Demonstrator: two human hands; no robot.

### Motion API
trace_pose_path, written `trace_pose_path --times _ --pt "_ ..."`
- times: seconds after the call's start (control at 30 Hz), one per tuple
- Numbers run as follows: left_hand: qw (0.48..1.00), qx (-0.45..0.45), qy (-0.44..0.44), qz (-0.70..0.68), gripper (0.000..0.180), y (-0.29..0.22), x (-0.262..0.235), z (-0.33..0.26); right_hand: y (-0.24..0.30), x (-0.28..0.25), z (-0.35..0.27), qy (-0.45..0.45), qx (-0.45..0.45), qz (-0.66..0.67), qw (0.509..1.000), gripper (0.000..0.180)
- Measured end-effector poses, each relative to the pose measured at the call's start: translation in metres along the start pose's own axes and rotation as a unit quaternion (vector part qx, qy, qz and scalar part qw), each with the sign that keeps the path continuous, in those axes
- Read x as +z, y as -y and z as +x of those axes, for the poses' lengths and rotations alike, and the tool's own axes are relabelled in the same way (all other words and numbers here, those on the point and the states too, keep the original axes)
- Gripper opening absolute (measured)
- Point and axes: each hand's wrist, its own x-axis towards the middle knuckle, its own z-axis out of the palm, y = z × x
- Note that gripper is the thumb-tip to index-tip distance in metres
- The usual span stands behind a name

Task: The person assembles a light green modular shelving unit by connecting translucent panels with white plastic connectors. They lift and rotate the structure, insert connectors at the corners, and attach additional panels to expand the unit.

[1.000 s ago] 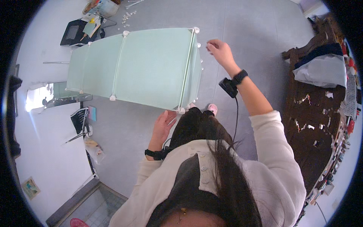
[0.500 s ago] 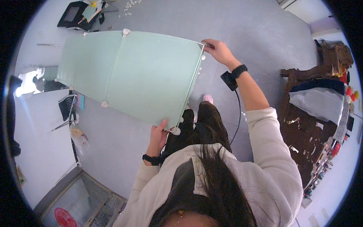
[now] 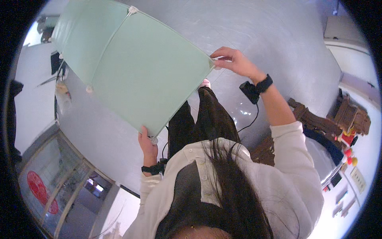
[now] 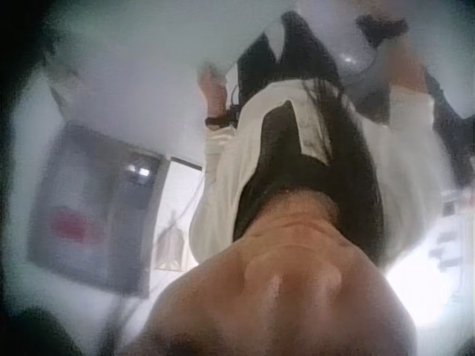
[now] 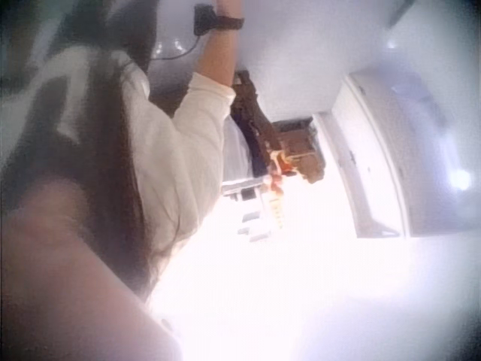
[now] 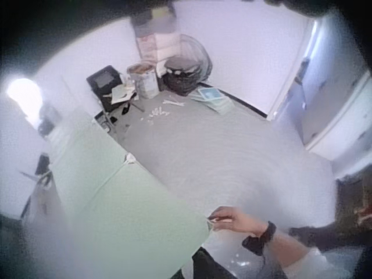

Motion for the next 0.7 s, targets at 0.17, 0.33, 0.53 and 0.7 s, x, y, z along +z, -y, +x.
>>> trace_pose_path --times 0.17,0.33,0.53,0.7 --pt "0.999 -0.019 0.032 -0.013 0.033 0.01 -0.011 -0.019 0.008 -0.019 0.02 0.105 0.058 -0.086 0.989 0.021" --pt "0.999 0.018 0.03 -0.005 0.041 0.01 -0.007 -0.025 0.019 -0.014 0.034 0.154 0.099 -0.098 0.978 0.019" --pt "0.986 0.061 -0.005 -0.158 0.036 0.016 0.007 -0.029 0.02 -0.007 0.035 0.108 0.082 -0.114 0.984 0.016" --pt "0.978 0.06 0.002 -0.202 0.039 0.021 0.004 -0.027 0.025 -0.002 0.034 0.086 0.089 -0.171 0.977 0.017"
